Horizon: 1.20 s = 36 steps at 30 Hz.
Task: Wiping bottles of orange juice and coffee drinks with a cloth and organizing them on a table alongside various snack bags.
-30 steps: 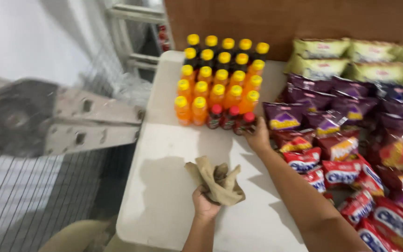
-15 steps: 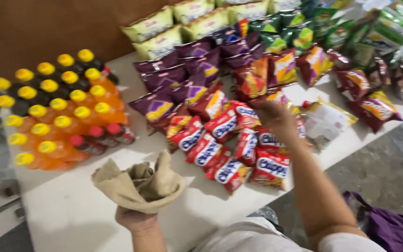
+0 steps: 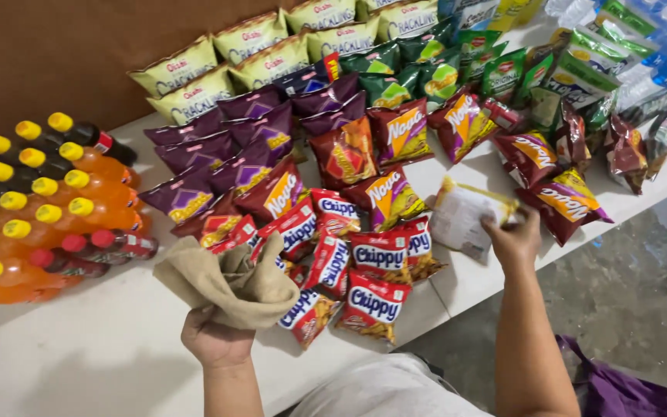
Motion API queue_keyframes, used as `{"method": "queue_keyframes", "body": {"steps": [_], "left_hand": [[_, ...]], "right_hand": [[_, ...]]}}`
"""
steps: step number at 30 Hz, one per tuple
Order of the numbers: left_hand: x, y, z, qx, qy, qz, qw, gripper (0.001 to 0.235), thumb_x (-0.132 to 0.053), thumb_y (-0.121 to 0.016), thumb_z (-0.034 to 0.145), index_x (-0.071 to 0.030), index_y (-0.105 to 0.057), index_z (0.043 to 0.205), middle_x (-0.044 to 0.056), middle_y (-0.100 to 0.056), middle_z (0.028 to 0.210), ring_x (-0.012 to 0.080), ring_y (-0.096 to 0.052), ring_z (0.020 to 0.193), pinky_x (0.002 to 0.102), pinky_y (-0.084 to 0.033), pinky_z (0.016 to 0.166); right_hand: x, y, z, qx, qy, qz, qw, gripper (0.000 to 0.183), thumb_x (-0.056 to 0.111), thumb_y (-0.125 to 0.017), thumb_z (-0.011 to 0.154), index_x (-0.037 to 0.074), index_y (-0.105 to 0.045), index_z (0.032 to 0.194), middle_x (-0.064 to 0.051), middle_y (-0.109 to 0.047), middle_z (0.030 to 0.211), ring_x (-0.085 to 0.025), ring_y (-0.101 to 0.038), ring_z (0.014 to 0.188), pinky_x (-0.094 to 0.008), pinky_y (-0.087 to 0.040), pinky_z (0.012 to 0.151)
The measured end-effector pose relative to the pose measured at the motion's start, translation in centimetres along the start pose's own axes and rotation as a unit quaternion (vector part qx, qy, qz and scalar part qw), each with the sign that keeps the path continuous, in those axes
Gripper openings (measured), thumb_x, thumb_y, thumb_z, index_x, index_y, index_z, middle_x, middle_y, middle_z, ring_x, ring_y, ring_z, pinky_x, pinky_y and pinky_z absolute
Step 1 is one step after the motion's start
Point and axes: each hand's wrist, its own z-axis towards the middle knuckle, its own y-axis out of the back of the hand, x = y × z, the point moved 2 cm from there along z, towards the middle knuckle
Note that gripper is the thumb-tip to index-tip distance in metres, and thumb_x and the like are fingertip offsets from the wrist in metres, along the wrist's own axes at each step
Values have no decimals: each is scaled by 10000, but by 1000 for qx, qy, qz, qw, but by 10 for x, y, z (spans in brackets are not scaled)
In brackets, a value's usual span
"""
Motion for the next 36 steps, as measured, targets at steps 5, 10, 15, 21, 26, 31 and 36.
{"method": "queue_keyframes", "body": {"steps": [5,10,15,21,26,31,36], "left_hand": [[30,-30,-3,-15,-23,39,999,601,-125,-508,753,-3,-593,1336,189,-653,1240,314,-628,1118,487,-470,988],[46,-47,-9,-30,-35,55,997,582,-135,-495,760,-16,-586,1322,178,-633,1246,305,-614,1123,520,-441,991],[47,-45,-10,26,-28,28,999,590,-115,-494,756,9,-603,1323,187,-660,1262,322,-613,1149,518,-424,1027],[47,-57,-13,64,-47,29,996,652,-82,-523,737,-16,-580,1384,168,-685,1255,316,-653,1104,509,-484,975],[51,-36,-3,9,-59,37,998,546,-113,-518,737,-44,-650,1263,123,-689,1241,294,-620,1097,455,-443,1015],[106,-145,6,165,-186,440,863,155,-64,-588,757,-61,-594,912,35,-554,931,192,-488,825,409,-380,725],[104,-148,-53,170,-343,554,739,793,-23,-729,806,-15,-362,1509,193,-524,1481,337,-572,1337,406,-490,1111]], "right_hand": [[104,12,31,-8,242,-10,970,640,65,-870,821,-23,-515,1347,-210,-717,1112,-288,-722,890,-360,-571,695],[112,2,83,53,164,138,975,581,190,-766,1018,50,-378,1428,-212,-696,1091,-229,-682,840,-319,-575,659],[24,-40,97,199,171,-330,907,750,202,-951,683,15,-640,1339,-220,-718,1197,-421,-688,1040,-498,-578,891],[-20,-44,49,95,252,-382,884,628,313,-812,677,229,-699,1289,-68,-702,1163,-293,-649,1056,-407,-541,864],[24,-26,-15,184,4,124,975,613,90,-833,758,-57,-614,1311,-215,-687,1061,-271,-655,854,-360,-570,659],[98,-55,-135,246,133,200,939,733,36,-930,600,27,-656,1279,-162,-669,999,-275,-637,939,-383,-530,803],[190,-60,-251,212,465,39,859,738,121,-902,536,-3,-660,1223,-164,-647,1178,-314,-670,979,-381,-563,846]]}}
